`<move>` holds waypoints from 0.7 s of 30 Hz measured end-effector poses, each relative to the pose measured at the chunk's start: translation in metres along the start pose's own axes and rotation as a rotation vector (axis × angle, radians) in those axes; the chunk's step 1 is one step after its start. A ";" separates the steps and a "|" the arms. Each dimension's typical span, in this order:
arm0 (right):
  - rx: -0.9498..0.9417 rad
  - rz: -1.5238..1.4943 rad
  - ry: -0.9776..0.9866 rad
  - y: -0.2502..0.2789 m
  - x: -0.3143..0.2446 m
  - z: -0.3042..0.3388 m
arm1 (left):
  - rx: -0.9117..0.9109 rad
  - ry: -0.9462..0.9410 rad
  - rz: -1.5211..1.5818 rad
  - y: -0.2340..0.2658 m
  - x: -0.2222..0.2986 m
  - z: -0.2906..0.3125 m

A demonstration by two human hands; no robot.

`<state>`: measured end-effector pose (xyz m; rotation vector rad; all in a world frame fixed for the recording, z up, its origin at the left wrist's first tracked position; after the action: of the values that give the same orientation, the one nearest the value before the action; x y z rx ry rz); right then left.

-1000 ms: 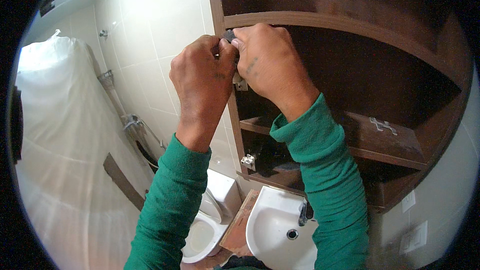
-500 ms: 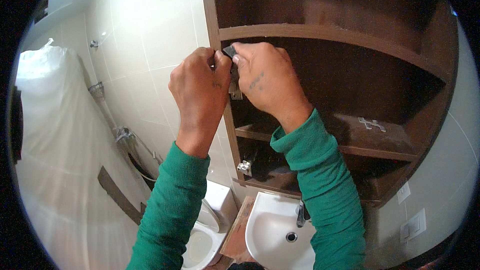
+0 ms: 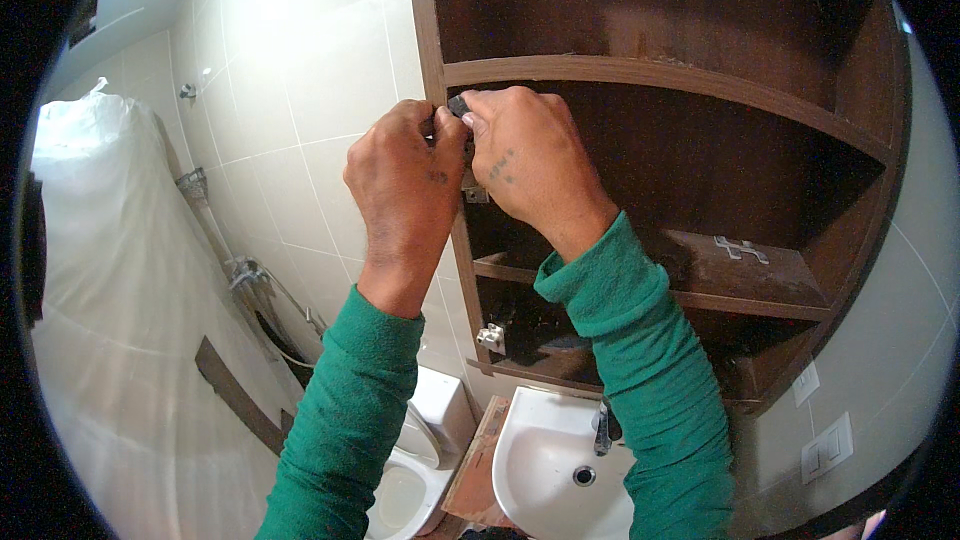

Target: The person repairs a wooden bathroom cabinet mounted above a sink. They use a hammer to tap the cabinet frame and a utility knife to scrape and clean the metal hinges. The person repeatedly checks the fit of the cabinet door during the process.

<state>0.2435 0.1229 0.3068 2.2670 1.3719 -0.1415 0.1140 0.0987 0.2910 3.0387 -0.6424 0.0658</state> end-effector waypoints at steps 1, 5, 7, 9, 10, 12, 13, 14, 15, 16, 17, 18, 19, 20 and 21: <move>0.008 0.045 0.036 -0.001 0.003 -0.004 | -0.002 0.007 0.001 0.001 0.000 0.000; -0.075 0.193 0.066 0.002 -0.004 -0.013 | 0.003 0.038 0.011 -0.001 -0.002 0.000; -0.102 0.264 0.051 0.002 -0.007 -0.014 | 0.002 0.060 0.005 -0.001 -0.002 0.000; -0.113 0.332 0.042 0.004 -0.011 -0.014 | -0.003 0.076 0.016 0.000 -0.003 0.000; -0.112 0.361 0.041 0.004 -0.015 -0.014 | -0.008 0.081 0.027 0.000 -0.003 0.000; -0.098 0.403 0.058 0.004 -0.018 -0.014 | -0.015 0.082 0.060 0.001 -0.004 0.001; -0.088 0.417 0.077 0.004 -0.019 -0.015 | -0.017 0.079 0.082 0.003 -0.004 0.002; -0.079 0.431 0.098 0.004 -0.021 -0.015 | -0.018 0.077 0.104 0.004 -0.005 0.003; -0.092 0.465 0.068 0.004 -0.022 -0.016 | -0.006 0.076 0.126 0.004 -0.007 0.004; -0.105 0.501 0.039 0.004 -0.026 -0.018 | 0.007 0.075 0.148 0.004 -0.008 0.004; -0.117 0.535 0.008 0.005 -0.028 -0.018 | 0.019 0.072 0.171 0.003 -0.010 0.005; -0.091 0.557 0.051 0.004 -0.029 -0.018 | 0.018 0.081 0.193 0.003 -0.011 0.006; -0.066 0.578 0.094 0.003 -0.027 -0.016 | 0.017 0.090 0.216 0.003 -0.013 0.006; -0.041 0.599 0.138 0.003 -0.026 -0.015 | 0.017 0.098 0.238 0.002 -0.015 0.006; -0.046 0.599 0.148 0.004 -0.027 -0.016 | 0.004 0.113 0.236 0.003 -0.016 0.006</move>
<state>0.2314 0.1070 0.3313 2.5774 0.6953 0.2575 0.0990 0.1024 0.2845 2.9204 -0.9866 0.2422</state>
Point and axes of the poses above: each hand's wrist, its own z-axis away from the middle knuckle, its own y-axis out of the back of the hand, x = y × z, the point moved 4 cm from there along -z, towards the middle knuckle, and after that the axes turned 8 degrees about -y, right-handed, at the moved point
